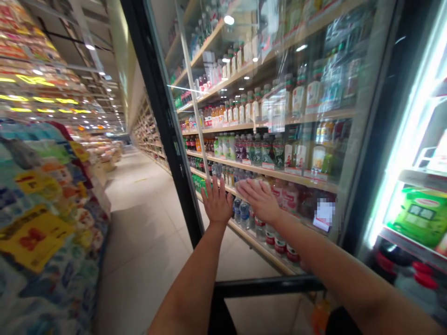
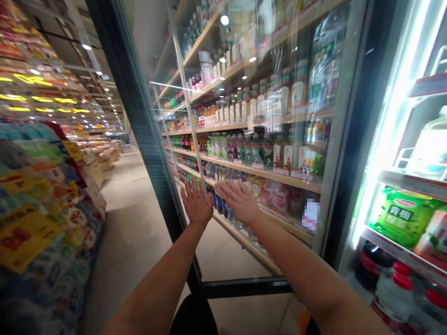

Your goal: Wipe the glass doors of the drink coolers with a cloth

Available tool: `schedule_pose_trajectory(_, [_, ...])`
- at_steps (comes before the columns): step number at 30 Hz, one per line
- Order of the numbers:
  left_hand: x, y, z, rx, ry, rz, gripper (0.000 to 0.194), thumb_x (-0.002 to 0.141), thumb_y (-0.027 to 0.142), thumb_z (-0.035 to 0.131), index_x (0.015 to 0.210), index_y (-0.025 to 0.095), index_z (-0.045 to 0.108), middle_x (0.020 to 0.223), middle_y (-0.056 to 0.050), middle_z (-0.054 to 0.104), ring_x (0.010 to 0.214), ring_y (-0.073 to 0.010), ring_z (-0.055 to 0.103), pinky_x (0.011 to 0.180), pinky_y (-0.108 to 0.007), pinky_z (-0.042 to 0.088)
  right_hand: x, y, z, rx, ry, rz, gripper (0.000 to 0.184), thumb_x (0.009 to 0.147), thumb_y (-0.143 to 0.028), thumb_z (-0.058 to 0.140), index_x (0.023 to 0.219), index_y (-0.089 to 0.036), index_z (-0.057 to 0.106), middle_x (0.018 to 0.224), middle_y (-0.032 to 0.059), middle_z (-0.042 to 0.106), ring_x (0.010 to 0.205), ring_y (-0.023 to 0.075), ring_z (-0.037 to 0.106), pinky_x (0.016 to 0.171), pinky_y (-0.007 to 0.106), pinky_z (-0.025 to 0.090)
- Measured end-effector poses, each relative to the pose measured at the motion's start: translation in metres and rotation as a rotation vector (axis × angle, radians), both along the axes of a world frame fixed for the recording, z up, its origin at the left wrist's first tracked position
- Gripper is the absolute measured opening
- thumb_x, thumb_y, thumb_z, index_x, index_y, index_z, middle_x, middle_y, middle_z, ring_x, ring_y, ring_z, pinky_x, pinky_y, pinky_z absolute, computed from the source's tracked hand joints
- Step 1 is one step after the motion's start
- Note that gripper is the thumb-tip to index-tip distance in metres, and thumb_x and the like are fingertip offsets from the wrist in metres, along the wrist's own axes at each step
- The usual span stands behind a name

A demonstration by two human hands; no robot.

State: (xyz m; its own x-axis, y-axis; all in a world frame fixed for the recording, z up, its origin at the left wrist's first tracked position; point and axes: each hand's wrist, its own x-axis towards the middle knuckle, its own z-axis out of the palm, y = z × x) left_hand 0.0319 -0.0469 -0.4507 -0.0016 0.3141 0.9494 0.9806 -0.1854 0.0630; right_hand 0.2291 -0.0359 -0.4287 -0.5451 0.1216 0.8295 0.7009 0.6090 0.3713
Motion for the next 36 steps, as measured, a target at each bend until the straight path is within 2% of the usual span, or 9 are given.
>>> schedule_pose_trajectory(4, [-0.002, 0.003, -0.001, 0.032, 0.016, -0.005, 0.052, 0.103, 0.029, 0.047, 0.151, 0.008, 0.048, 0.16, -0.019, 0.034, 0.155, -0.0333, 0.009, 0.126, -0.06, 0.007, 0.002, 0.009, 0.037, -0.043, 0.26, -0.115, 0.056, 0.101, -0.012, 0.036, 0.157, -0.019, 0.039, 0.164, 0.0069, 0.033, 0.157, 0.0246, 0.016, 0.127, 0.05, 0.014])
schedule_pose_trajectory(7, [-0.003, 0.004, -0.002, 0.054, 0.019, -0.009, 0.052, 0.104, 0.031, 0.046, 0.151, 0.009, 0.048, 0.16, -0.019, 0.035, 0.155, -0.0331, 0.01, 0.126, -0.06, 0.008, 0.002, 0.007, 0.019, -0.007, 0.201, -0.078, 0.054, 0.101, -0.013, 0.038, 0.154, -0.018, 0.044, 0.162, 0.0071, 0.038, 0.156, 0.0238, 0.017, 0.128, 0.049, 0.009])
schedule_pose_trajectory(11, [-0.003, 0.005, -0.003, 0.068, 0.017, -0.01, 0.052, 0.104, 0.034, 0.046, 0.151, 0.01, 0.049, 0.159, -0.018, 0.036, 0.155, -0.0326, 0.011, 0.126, -0.059, 0.01, 0.006, 0.0, -0.013, 0.054, -0.059, 0.052, 0.054, 0.097, -0.011, 0.041, 0.147, -0.028, 0.053, 0.156, -0.0044, 0.048, 0.152, 0.0131, 0.027, 0.129, 0.035, 0.005])
schedule_pose_trajectory(17, [-0.004, 0.006, -0.003, 0.078, 0.014, -0.023, 0.053, 0.104, 0.034, 0.046, 0.152, 0.011, 0.048, 0.16, -0.018, 0.035, 0.155, -0.033, 0.011, 0.126, -0.06, 0.009, 0.012, 0.008, 0.022, -0.051, 0.326, -0.16, 0.055, 0.102, -0.014, 0.037, 0.157, -0.016, 0.037, 0.163, 0.0095, 0.034, 0.156, 0.0258, 0.018, 0.126, 0.05, 0.015])
schedule_pose_trajectory(20, [-0.004, 0.005, -0.003, 0.087, 0.022, -0.027, 0.053, 0.104, 0.033, 0.047, 0.152, 0.01, 0.047, 0.16, -0.019, 0.035, 0.155, -0.033, 0.011, 0.126, -0.06, 0.008, 0.008, 0.001, -0.006, -0.032, 0.211, -0.1, 0.056, 0.1, -0.016, 0.042, 0.157, -0.014, 0.039, 0.162, 0.0116, 0.036, 0.156, 0.0274, 0.017, 0.126, 0.051, 0.012])
schedule_pose_trajectory(24, [-0.005, 0.005, -0.003, 0.097, 0.024, -0.02, 0.052, 0.104, 0.032, 0.047, 0.152, 0.01, 0.048, 0.16, -0.018, 0.036, 0.155, -0.0324, 0.01, 0.126, -0.059, 0.009, 0.009, -0.005, -0.036, 0.012, -0.03, 0.037, 0.055, 0.095, -0.012, 0.046, 0.146, -0.032, 0.053, 0.153, -0.0059, 0.052, 0.149, 0.0112, 0.033, 0.128, 0.032, 0.011])
schedule_pose_trajectory(30, [-0.005, 0.007, -0.003, 0.082, 0.015, -0.008, 0.053, 0.103, 0.032, 0.047, 0.151, 0.011, 0.049, 0.16, -0.017, 0.036, 0.155, -0.0323, 0.012, 0.126, -0.059, 0.009, 0.024, 0.007, 0.012, -0.046, 0.306, -0.128, 0.054, 0.101, -0.013, 0.039, 0.154, -0.016, 0.044, 0.162, 0.0091, 0.038, 0.155, 0.0259, 0.021, 0.126, 0.05, 0.013])
schedule_pose_trajectory(33, [-0.005, 0.006, -0.003, 0.069, 0.017, -0.006, 0.053, 0.103, 0.033, 0.047, 0.151, 0.01, 0.049, 0.16, -0.018, 0.036, 0.155, -0.0326, 0.012, 0.126, -0.06, 0.009, 0.026, 0.002, -0.013, -0.031, 0.267, -0.105, 0.054, 0.1, -0.013, 0.042, 0.153, -0.014, 0.045, 0.158, 0.0121, 0.043, 0.155, 0.0265, 0.021, 0.126, 0.05, 0.013])
schedule_pose_trajectory(36, [-0.005, 0.005, -0.003, 0.062, 0.014, -0.005, 0.054, 0.103, 0.033, 0.047, 0.151, 0.01, 0.049, 0.16, -0.017, 0.036, 0.155, -0.0322, 0.011, 0.126, -0.06, 0.009, 0.028, -0.006, -0.044, -0.001, 0.063, -0.003, 0.054, 0.096, -0.012, 0.047, 0.146, -0.028, 0.054, 0.149, -0.0001, 0.056, 0.15, 0.0149, 0.033, 0.127, 0.036, 0.013])
